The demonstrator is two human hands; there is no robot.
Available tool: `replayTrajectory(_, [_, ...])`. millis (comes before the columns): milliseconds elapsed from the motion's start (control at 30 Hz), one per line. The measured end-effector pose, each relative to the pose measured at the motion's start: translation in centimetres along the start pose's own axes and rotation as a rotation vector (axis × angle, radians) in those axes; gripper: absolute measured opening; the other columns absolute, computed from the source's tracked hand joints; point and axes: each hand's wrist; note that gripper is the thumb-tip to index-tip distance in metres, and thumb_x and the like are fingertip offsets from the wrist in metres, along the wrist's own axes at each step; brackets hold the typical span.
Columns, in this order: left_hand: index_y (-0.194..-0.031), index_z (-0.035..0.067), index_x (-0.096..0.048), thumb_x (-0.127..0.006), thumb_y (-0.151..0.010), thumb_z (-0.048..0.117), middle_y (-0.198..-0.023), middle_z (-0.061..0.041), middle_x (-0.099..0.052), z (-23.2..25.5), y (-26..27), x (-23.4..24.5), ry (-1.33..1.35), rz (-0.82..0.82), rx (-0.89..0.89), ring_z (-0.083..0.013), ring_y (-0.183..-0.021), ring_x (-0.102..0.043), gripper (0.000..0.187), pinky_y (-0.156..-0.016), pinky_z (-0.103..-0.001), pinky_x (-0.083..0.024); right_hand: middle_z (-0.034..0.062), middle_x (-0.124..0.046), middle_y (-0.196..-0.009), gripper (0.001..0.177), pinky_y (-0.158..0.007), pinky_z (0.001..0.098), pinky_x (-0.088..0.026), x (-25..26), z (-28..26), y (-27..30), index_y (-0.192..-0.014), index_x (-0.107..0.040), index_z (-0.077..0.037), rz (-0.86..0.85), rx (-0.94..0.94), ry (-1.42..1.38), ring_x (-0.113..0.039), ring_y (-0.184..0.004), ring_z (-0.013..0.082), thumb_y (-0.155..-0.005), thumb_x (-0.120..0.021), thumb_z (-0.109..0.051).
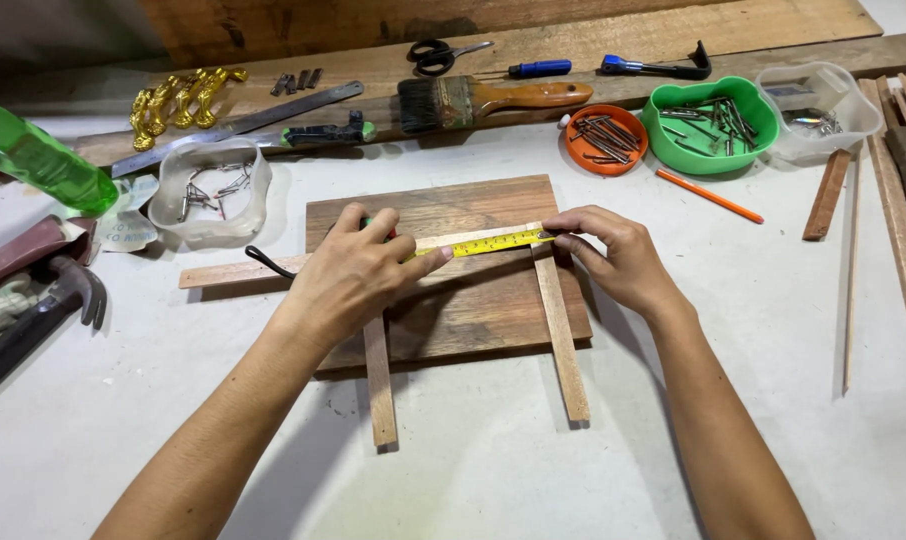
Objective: The recorder measures wooden pieces with a tape measure, hammers nails to join them, and uses sandpaper to smooth the edges of the resulting wooden frame.
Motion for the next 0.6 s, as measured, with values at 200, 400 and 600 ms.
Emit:
replayTrajectory(200, [-0.132, 0.036, -0.066, -0.065, -0.092, 0.018, -0.087, 0.004, -0.072, -0.1, 0.6, -0.9, 0.066, 0.030, 0.027, -0.0196, -0.101, -0.062, 0.044, -0.091, -0.035, -0.049, 0.0017, -0.076, -0.113, 0.022, -0.092, 0.0354, -0.060, -0.7, 0.0, 0.0, -0.112, -0.076, -0.016, -0.033, -0.038, 0.025, -0.073, -0.105, 0.0186, -0.090, -0.073, -0.015])
replayTrajectory(400, [-0.129, 0.032, -0.068, -0.064, -0.093, 0.018, -0.090, 0.003, -0.073, -0.4, 1.2, -1.2, 0.099, 0.098, 0.035, -0.0203, -0.104, -0.063, 0.039, -0.094, -0.038, -0.049, 0.0017, -0.077, -0.112, 0.022, -0.092, 0.0341, -0.061, -0.5, -0.3, -0.1, -0.111, -0.076, -0.016, -0.023, -0.012, 0.016, -0.073, -0.104, 0.0183, -0.089, -0.073, -0.014])
replayTrajectory(600, [-0.132, 0.032, -0.065, -0.064, -0.090, 0.017, -0.096, 0.004, -0.072, 0.4, 1.8, -0.2, 0.111, 0.072, 0.010, -0.0200, -0.106, -0.063, 0.045, -0.097, -0.039, -0.049, 0.0017, -0.077, -0.112, 0.022, -0.092, 0.0334, -0.061, -0.3, 0.0, 0.8, -0.111, -0.076, -0.015, -0.031, 0.005, 0.042, -0.074, -0.103, 0.0183, -0.089, -0.074, -0.013])
Point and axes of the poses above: each hand's wrist, its own y-axis away from the middle knuckle, its own x-axis out of the back of the hand, z = x × y
